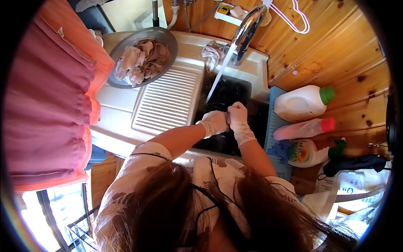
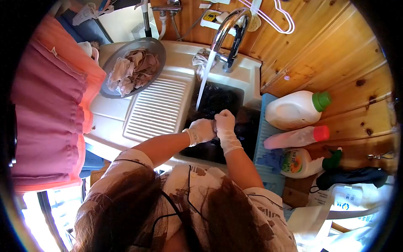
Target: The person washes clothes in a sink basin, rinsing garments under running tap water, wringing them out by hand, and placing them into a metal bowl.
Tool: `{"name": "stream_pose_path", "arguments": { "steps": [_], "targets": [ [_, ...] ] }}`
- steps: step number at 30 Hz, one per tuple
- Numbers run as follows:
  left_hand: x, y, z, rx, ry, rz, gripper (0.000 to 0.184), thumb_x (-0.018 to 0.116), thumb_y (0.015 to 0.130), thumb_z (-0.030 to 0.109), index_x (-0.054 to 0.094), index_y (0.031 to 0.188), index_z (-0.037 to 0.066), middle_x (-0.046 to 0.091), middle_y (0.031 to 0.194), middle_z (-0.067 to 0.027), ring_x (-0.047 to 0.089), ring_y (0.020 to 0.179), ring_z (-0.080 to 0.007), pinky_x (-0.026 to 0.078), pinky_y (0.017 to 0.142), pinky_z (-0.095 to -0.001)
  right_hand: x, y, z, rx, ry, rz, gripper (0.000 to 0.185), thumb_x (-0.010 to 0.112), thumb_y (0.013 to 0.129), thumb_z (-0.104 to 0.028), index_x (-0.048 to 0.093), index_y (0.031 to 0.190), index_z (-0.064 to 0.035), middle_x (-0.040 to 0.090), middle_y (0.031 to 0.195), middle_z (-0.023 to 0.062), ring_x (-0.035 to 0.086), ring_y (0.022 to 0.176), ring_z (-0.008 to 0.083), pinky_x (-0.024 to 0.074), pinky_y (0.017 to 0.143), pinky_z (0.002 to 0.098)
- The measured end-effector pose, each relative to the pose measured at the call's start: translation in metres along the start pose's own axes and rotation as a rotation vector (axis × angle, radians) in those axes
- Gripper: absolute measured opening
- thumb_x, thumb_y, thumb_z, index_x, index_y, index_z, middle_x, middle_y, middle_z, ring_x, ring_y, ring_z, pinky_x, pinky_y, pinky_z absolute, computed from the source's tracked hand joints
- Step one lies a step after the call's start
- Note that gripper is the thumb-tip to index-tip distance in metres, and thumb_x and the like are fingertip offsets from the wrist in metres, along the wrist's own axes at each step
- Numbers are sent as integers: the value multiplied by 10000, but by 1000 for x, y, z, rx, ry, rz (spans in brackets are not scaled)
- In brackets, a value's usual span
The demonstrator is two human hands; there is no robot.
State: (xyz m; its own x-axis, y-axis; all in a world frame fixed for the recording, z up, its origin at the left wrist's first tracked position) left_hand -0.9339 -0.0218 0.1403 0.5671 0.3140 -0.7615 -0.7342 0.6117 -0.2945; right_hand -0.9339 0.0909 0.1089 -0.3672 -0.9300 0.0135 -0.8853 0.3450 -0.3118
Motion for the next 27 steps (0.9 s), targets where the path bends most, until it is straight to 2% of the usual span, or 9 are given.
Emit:
{"name": "stream_pose_path", "arguments": {
  "steps": [5,8,11,14,16,17,21,23,27],
  "targets": [
    [-50,-39,-5,-52,-142,348,307,623,759,367,637,877,84,657,813,-159,640,773,-341,513,678,-412,35,-28,-55,47,508,-266,222,610,782,5,482,617,-70,467,564,-4,453,479,122,365,464,269],
    [-93,-57,-23,-125,-21,438,373,703,718,346,597,942,67,649,822,-167,635,749,-364,508,645,-398,43,-32,-95,68,649,-670,223,583,878,-207,607,1018,-36,628,892,48,601,819,164,470,717,276],
    [-165,-91,-47,-95,-14,493,383,731,701,328,597,936,56,637,802,-193,627,767,-381,498,671,-414,20,-27,-116,-7,367,-585,294,564,890,-253,573,1098,-47,610,1077,55,572,998,186,444,839,321],
    [-219,-119,-65,-164,173,647,396,727,707,375,605,923,66,633,774,-206,621,770,-389,494,698,-432,-2,-8,-89,94,334,-511,316,585,872,-282,580,1087,-50,613,1071,67,589,962,195,456,802,312],
    [-243,-136,-57,-185,401,788,478,747,680,374,602,1009,57,628,962,-225,601,927,-383,474,822,-415,-5,-6,-70,122,232,-443,259,586,872,-268,599,1041,-72,624,1012,40,592,924,166,454,791,299],
    [-243,-127,-102,-2,580,943,655,756,643,414,566,1160,60,507,1240,-224,418,1217,-383,328,1025,-407,-4,-9,-64,130,159,-416,222,590,870,-261,608,1004,-85,627,967,22,591,903,148,450,788,291],
    [-241,-123,-99,-198,825,492,767,656,708,493,458,1315,68,303,1410,-210,140,1352,-389,113,1116,-444,4,-17,-37,214,45,-461,200,589,873,-260,618,963,-84,634,945,23,602,866,145,456,763,278],
    [-255,-107,-111,-132,825,436,699,670,725,431,469,1293,76,220,1432,-219,194,1326,-400,225,1062,-440,2,-16,-25,224,22,-464,213,586,870,-277,628,949,-83,634,930,21,597,860,140,452,762,270],
    [-291,-87,-91,-392,486,407,269,556,827,284,659,907,49,485,1232,-215,499,1083,-364,420,874,-426,-15,-19,-27,234,3,-398,228,573,872,-292,637,945,-85,632,941,25,588,873,139,445,781,276]
  ]
}}
Point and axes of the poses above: each hand's wrist, its own y-axis towards the middle knuckle, its own x-axis out of the palm, z = x × y, the point moved 3 cm from there along y, towards the middle knuckle
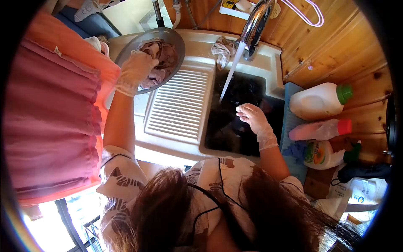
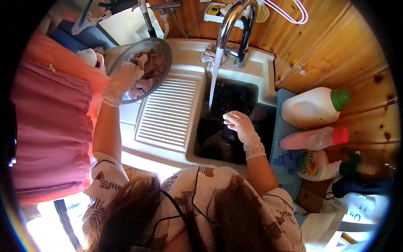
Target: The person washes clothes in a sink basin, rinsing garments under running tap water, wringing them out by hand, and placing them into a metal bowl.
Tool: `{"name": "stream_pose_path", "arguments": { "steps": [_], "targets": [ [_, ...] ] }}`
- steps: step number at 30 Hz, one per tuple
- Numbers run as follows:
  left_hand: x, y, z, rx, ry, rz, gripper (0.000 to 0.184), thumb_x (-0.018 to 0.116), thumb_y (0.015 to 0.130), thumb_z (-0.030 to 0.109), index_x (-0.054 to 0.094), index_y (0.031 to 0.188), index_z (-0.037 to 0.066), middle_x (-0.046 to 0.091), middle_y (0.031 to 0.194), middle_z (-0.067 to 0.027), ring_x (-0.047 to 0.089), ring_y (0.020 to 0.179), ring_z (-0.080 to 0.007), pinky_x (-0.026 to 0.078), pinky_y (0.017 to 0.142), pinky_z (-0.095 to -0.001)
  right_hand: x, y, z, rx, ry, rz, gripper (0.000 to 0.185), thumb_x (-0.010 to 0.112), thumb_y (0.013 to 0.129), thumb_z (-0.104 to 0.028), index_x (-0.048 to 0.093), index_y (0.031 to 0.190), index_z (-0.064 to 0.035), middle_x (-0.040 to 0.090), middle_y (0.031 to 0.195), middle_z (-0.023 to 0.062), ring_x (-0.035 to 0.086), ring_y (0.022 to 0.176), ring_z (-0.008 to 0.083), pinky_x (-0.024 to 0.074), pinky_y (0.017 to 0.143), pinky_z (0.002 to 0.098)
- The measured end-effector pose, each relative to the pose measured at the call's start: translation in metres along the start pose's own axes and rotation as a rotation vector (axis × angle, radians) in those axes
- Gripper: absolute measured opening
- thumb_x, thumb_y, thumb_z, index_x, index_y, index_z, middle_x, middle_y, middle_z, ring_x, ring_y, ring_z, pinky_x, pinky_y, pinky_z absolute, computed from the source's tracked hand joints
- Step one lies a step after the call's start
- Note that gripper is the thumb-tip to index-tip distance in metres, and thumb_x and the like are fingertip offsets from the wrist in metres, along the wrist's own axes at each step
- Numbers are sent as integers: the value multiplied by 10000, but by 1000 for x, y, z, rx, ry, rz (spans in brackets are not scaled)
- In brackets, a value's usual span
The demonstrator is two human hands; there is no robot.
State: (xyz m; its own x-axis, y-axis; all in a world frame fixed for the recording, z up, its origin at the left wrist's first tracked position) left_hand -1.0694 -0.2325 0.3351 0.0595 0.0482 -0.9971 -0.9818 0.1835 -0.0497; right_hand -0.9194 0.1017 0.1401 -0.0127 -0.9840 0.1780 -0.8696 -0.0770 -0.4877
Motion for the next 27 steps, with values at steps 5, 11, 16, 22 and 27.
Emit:
{"name": "stream_pose_path", "arguments": {
  "steps": [5,11,16,22,27],
  "targets": [
    [41,69,-25,322,116,202,265,589,811,153,627,1071,187,602,1095,-159,567,1012,-334,443,876,-410,-26,4,12,-20,31,94,211,583,869,-283,642,938,-93,630,940,21,584,871,133,434,791,273],
    [45,69,2,205,394,110,316,621,780,152,608,1095,167,559,1160,-114,560,1020,-358,445,893,-398,-27,7,14,-45,5,95,180,602,872,-280,655,908,-112,631,913,2,583,855,120,435,757,271],
    [27,69,-12,279,404,160,139,571,772,124,648,880,81,607,981,-111,564,991,-301,460,865,-374,-22,8,13,-58,-23,74,169,598,876,-273,660,893,-116,634,913,3,581,849,124,431,761,273],
    [-41,-36,-26,470,-222,658,49,545,784,39,588,780,16,566,762,-155,554,730,-316,442,697,-368,-16,16,13,-55,-27,60,157,594,881,-244,657,899,-101,638,907,11,583,823,121,437,734,256],
    [-60,-162,-21,140,-483,566,94,518,847,17,524,758,-11,509,693,-107,474,630,-209,387,609,-303,-6,30,7,-36,-18,17,138,600,878,-218,647,909,-92,642,905,5,596,804,113,441,692,231]
  ]
}}
Point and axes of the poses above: each hand's wrist, its own y-axis towards the middle knuckle, its own x-axis out of the palm, z = x × y, the point moved 3 cm from there along y, towards the middle knuckle
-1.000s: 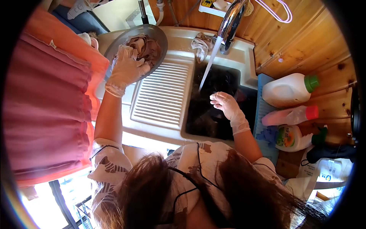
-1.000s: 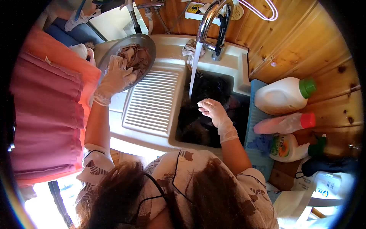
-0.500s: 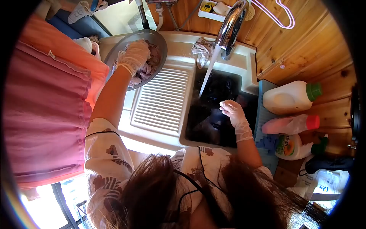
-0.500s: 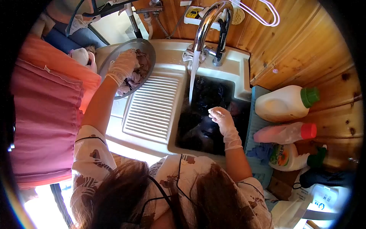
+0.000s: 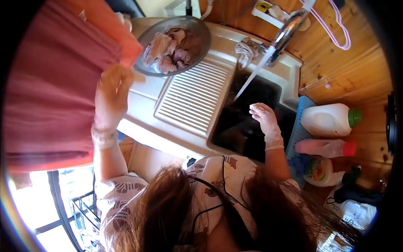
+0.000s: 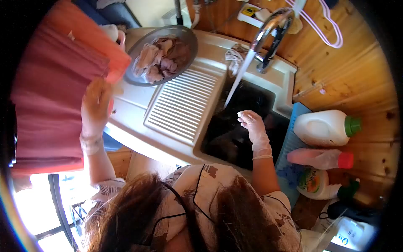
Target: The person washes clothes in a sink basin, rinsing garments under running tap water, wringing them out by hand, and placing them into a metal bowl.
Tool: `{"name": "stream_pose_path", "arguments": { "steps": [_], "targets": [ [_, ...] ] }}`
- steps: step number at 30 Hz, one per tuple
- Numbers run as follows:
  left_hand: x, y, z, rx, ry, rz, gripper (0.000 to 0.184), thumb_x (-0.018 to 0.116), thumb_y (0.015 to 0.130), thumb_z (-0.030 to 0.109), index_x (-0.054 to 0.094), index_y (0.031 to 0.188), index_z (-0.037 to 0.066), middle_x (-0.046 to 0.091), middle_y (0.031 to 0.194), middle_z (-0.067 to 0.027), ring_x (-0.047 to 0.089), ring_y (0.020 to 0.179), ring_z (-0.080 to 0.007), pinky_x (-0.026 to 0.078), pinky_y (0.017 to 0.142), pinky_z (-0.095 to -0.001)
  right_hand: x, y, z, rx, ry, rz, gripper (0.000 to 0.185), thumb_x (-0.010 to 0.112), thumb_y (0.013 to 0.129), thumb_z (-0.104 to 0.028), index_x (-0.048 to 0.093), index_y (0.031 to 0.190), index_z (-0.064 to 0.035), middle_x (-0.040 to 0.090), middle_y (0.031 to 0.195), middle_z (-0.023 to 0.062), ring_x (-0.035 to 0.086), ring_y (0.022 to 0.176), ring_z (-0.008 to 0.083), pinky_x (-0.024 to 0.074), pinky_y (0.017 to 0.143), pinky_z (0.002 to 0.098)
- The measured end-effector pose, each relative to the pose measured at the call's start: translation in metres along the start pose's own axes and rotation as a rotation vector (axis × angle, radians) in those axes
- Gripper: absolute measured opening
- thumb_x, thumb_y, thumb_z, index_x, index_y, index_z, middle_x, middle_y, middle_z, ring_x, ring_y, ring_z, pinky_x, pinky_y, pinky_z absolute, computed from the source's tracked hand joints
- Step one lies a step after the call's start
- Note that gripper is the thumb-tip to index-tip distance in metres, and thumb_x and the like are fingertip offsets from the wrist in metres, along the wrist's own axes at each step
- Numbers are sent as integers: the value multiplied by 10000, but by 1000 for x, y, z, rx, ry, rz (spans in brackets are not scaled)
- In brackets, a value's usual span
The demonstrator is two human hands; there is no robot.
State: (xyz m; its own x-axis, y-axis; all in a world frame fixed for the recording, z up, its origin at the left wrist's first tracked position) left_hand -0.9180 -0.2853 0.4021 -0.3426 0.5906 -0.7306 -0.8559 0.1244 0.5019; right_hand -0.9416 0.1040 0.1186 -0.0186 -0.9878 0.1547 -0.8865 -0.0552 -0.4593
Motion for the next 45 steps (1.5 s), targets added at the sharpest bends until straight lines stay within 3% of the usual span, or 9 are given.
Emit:
{"name": "stream_pose_path", "arguments": {
  "steps": [5,9,11,13,19,24,30,38,45],
  "targets": [
    [-28,-144,-61,-518,-179,-505,74,565,872,93,560,809,55,513,766,4,443,692,-85,377,617,-221,-2,13,2,45,-75,-4,130,607,871,-230,654,908,-114,643,881,-19,600,797,102,447,692,227],
    [4,-274,-114,-1535,-832,37,267,581,882,190,588,1122,74,628,979,-75,588,857,-155,472,765,-271,-33,24,15,45,-243,88,179,627,837,-241,659,937,-96,654,866,-1,612,791,115,461,683,252],
    [4,-312,-106,-1242,477,-874,507,575,825,332,479,1274,116,568,1136,-179,555,1039,-257,433,875,-302,-52,43,24,-281,-810,130,250,641,814,-255,640,971,-61,669,882,79,635,821,179,484,714,294],
    [24,-341,-136,-1059,654,-906,626,567,811,400,416,1351,123,554,1182,-236,548,1112,-301,415,930,-324,-42,29,3,-281,-1033,208,247,644,786,-243,645,946,-54,666,901,133,638,844,270,491,759,339],
    [53,-253,-113,-807,351,-810,550,615,826,357,483,1287,89,614,1086,-200,595,1005,-324,459,873,-380,0,19,24,-115,-1183,-214,281,675,735,-267,683,923,-58,666,906,159,632,889,303,482,806,364],
    [83,-160,-53,-528,-259,-625,417,577,878,229,511,1272,109,637,1089,-138,626,946,-218,481,841,-336,56,-1,82,-136,-1455,-80,941,727,705,-394,225,1408,-20,418,1327,258,475,1172,372,380,1002,369],
    [174,-99,-8,-403,-562,-785,378,568,905,247,529,1252,103,605,1123,-104,578,972,-173,441,905,-292,9,32,53,-178,-776,-20,219,527,769,-19,657,945,-29,659,895,165,640,800,259,502,751,324],
    [313,-61,14,-129,-679,-619,680,690,787,315,401,1352,70,552,1193,-212,562,1071,-275,432,913,-339,35,-10,-108,-412,-296,-222,274,431,784,-17,648,952,-10,646,840,37,557,598,76,453,553,183],
    [305,-9,16,-311,-334,-568,452,621,817,413,576,733,-30,565,682,-242,595,697,-375,429,631,-447,21,-14,-172,-664,-487,-97,288,404,837,-39,633,1011,-25,652,924,14,564,716,73,442,612,192]
  ]
}}
Point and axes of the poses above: each hand's wrist, its own y-axis towards the middle knuckle, its own x-axis out of the palm, z = x × y, the point moved 3 cm from there along y, towards the middle knuckle
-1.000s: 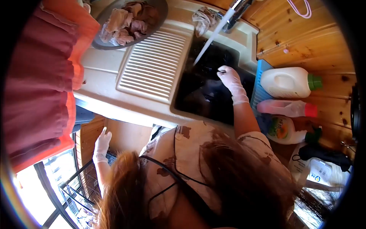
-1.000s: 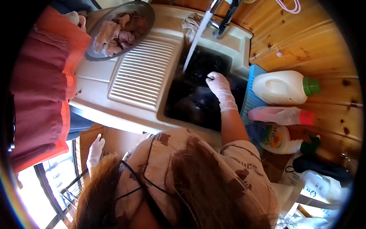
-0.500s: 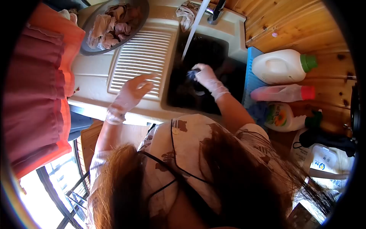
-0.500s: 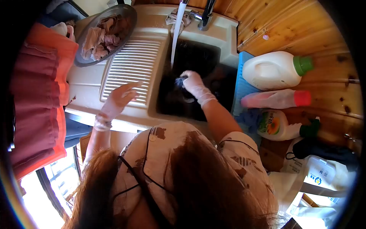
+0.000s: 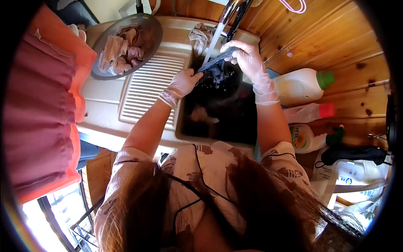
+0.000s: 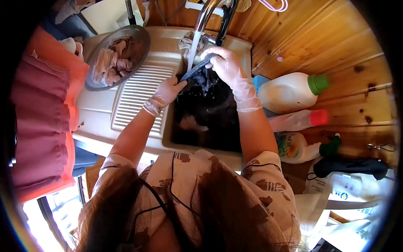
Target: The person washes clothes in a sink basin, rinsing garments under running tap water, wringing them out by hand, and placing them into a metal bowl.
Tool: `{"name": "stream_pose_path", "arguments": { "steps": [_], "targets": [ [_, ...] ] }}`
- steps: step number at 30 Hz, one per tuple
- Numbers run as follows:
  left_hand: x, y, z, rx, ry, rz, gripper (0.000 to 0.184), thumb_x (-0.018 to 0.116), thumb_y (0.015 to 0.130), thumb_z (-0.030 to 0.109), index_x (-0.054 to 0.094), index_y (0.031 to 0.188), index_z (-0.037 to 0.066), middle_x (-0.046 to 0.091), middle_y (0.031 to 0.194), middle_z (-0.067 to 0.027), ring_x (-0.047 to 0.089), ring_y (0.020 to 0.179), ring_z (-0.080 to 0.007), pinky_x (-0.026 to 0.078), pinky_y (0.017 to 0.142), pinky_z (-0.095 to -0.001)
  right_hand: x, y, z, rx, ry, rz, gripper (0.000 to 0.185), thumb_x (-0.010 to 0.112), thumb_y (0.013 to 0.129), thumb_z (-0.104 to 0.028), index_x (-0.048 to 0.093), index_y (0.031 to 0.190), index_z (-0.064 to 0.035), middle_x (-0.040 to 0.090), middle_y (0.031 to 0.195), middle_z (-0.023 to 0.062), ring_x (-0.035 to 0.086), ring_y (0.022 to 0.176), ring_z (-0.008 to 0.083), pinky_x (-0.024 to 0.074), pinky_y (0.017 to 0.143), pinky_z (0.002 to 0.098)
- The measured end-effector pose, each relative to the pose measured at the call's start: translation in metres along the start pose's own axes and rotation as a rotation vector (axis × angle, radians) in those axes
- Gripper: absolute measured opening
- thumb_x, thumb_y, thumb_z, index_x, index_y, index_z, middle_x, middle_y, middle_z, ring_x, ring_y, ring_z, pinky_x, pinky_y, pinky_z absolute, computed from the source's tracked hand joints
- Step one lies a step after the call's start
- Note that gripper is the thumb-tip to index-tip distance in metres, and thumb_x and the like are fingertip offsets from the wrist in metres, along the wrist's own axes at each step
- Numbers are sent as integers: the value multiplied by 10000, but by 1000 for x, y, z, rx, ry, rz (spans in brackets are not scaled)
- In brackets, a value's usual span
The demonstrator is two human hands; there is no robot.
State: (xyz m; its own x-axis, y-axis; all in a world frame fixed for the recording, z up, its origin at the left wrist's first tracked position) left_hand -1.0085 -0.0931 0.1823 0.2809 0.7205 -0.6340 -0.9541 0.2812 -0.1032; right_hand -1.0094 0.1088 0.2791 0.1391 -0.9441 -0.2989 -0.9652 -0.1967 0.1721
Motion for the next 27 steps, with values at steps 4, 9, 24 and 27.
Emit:
{"name": "stream_pose_path", "arguments": {
  "steps": [4,9,24,27],
  "targets": [
    [-21,8,12,167,312,106,455,650,787,431,600,852,-16,606,770,-233,616,769,-377,466,680,-448,-16,6,-14,4,110,4,256,439,851,-83,625,1017,-25,652,977,51,615,852,130,468,730,229],
    [-44,1,55,228,275,246,699,716,680,518,550,1116,-2,642,932,-217,621,878,-370,491,765,-424,-4,23,-34,68,349,19,283,428,865,-89,554,1100,8,640,959,125,638,883,239,523,747,352],
    [-90,27,32,388,182,202,256,577,812,235,659,988,68,643,904,-189,612,872,-363,486,772,-397,-40,6,-2,246,138,130,334,429,786,33,681,993,-39,648,838,47,575,682,111,489,640,239],
    [-94,27,38,387,64,105,263,592,826,198,642,1000,8,638,950,-212,620,885,-336,477,789,-339,-32,8,33,446,-223,-2,340,415,799,54,666,1014,-26,646,881,45,592,716,125,509,635,245]
  ]
}}
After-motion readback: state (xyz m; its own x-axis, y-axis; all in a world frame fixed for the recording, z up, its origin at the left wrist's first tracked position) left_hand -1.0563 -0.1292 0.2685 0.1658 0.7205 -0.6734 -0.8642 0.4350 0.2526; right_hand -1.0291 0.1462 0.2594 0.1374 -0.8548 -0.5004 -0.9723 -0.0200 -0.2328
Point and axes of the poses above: each hand's wrist, its own y-axis towards the middle knuckle, its own x-axis out of the palm, z = x × y, the point moved 3 cm from there along y, towards the middle knuckle
